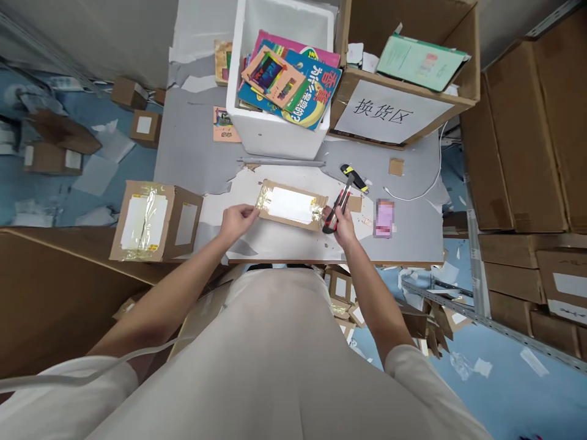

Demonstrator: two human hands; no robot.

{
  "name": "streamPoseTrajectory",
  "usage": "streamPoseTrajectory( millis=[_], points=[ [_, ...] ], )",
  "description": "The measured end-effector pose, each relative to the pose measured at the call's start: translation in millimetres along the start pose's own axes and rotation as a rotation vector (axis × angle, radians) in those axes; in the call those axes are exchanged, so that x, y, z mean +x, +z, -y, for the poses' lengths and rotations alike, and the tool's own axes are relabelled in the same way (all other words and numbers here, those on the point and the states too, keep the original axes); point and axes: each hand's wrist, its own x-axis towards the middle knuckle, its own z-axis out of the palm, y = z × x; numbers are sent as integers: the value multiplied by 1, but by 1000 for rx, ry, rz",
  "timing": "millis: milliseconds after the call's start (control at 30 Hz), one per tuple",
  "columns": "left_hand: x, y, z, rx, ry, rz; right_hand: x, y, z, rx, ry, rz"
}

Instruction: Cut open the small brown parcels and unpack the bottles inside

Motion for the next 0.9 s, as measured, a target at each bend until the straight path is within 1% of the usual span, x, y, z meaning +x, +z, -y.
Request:
streamPoseTrajectory(
  millis=[100,167,200,267,300,333,433,500,567,667,800,900],
  points=[
    [-25,11,7,-90,-109,10,27,8,12,-71,-75,62],
    [-28,13,4,-55,-128,-4,31,9,15,-115,-80,73],
    [-25,12,1,-14,-104,-25,29,7,16,-152,-80,66],
    [-15,8,-8,95,22,-68,18,-2,18,-291,-81,44],
    [-8,6,-14,160,118,-67,10,-9,19,-400,-81,35],
    [-1,4,-20,229,222,-38,0,-15,20,-527,-78,33],
    [19,7,-39,438,491,163,-31,-30,25,-913,-66,77],
    [28,14,-48,542,596,263,-49,-32,28,-1101,-91,134],
    [32,23,-52,597,637,290,-60,-27,30,-1252,-136,177],
    [32,32,-51,604,627,273,-68,-12,31,-1485,-147,193],
    [29,35,-49,579,595,242,-71,17,28,-1749,-37,91],
    [28,36,-50,556,574,222,-73,34,25,-1810,21,29]
  ],
)
